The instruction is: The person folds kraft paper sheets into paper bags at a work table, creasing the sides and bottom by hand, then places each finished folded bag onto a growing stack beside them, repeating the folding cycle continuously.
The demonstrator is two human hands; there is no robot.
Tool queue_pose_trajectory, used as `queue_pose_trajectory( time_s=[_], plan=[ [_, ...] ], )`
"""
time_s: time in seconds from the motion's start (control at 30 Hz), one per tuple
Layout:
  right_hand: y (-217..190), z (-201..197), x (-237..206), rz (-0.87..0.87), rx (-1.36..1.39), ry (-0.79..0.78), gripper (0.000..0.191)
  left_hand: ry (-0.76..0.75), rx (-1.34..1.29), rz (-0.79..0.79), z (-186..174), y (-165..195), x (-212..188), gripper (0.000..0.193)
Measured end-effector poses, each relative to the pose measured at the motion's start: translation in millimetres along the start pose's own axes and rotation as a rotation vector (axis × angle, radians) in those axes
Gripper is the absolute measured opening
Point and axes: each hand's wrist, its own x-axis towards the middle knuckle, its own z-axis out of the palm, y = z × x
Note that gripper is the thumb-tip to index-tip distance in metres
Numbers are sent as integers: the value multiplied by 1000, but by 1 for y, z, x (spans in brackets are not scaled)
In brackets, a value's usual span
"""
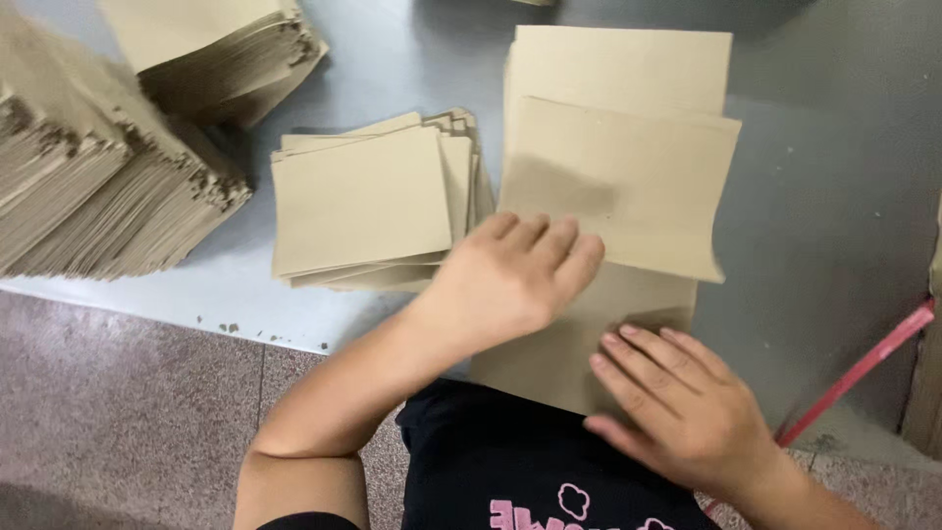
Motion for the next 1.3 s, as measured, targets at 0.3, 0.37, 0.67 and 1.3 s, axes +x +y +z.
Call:
queue_pose_trajectory(
  time_s=[0.3, 0.37, 0.67, 1.3],
  plan=[
    [4, -5, 3, -11, -61, -35, 30, -83, 154, -512, -78, -46, -83, 23],
    [12, -6, 4, 40, -75, -12, 29, -356, -21, -711, -72, -46, -92, 19],
    [32, -9, 25, 87, -7, -49, 28, -39, -318, -233, -55, -3, -64, 36],
    [23, -26, 41, 87, 27, -57, 35, -71, -382, 9, -34, 17, -37, 32]
  ],
)
